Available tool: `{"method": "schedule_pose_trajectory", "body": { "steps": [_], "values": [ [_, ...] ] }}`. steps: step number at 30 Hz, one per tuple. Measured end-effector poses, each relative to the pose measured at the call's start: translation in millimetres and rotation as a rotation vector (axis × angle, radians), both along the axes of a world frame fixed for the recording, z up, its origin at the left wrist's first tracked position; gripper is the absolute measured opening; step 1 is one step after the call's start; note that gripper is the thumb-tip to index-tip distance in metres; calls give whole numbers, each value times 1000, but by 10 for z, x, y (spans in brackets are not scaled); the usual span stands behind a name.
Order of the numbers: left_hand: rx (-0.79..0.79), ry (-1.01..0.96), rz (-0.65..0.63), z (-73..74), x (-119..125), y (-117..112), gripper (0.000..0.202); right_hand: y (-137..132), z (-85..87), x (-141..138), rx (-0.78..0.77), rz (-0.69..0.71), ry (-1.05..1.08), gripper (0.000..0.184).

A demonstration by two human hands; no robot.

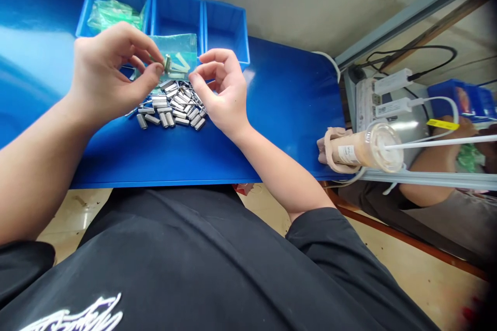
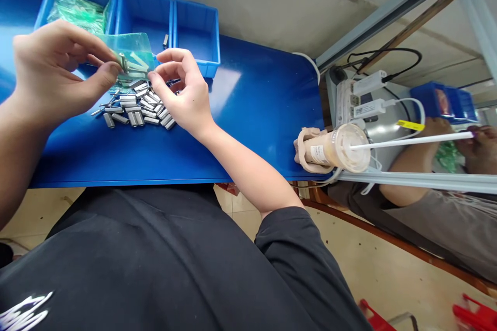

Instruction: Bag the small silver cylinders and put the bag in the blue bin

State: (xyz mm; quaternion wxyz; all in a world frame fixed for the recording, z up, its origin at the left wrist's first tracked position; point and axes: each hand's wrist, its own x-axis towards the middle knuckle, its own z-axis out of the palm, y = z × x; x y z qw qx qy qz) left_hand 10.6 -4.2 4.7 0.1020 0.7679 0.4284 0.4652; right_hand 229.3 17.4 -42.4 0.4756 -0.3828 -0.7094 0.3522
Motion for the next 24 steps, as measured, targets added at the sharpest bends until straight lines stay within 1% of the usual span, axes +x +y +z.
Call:
{"method": "schedule_pose_trajectory", "body": {
  "steps": [4,7,8,11,12,15,18,22,24],
  "values": [
    [6,48,-34,-60,-36,41,54,20,4,2,28,2,-46,51],
    [36,37,-61,-69,-34,48,65,24,41,12,38,-17,-48,52],
    [33,34,-62,-61,-29,43,64,25,49,14,40,-22,-37,52],
    [-8,63,-34,-28,-16,10,47,27,55,12,35,-28,-1,55],
    [-15,80,-28,-18,-15,-2,45,25,53,9,32,-27,2,56],
    [-21,125,-31,-1,-16,-28,47,4,52,-1,33,-2,-44,59],
    [-43,135,-9,2,-10,-38,41,-25,79,3,55,18,-109,62],
    [-52,118,18,4,13,-41,37,-41,112,26,82,-41,-127,61],
    [-92,92,23,7,19,-44,36,-37,108,31,80,-62,-129,58]
  ]
}}
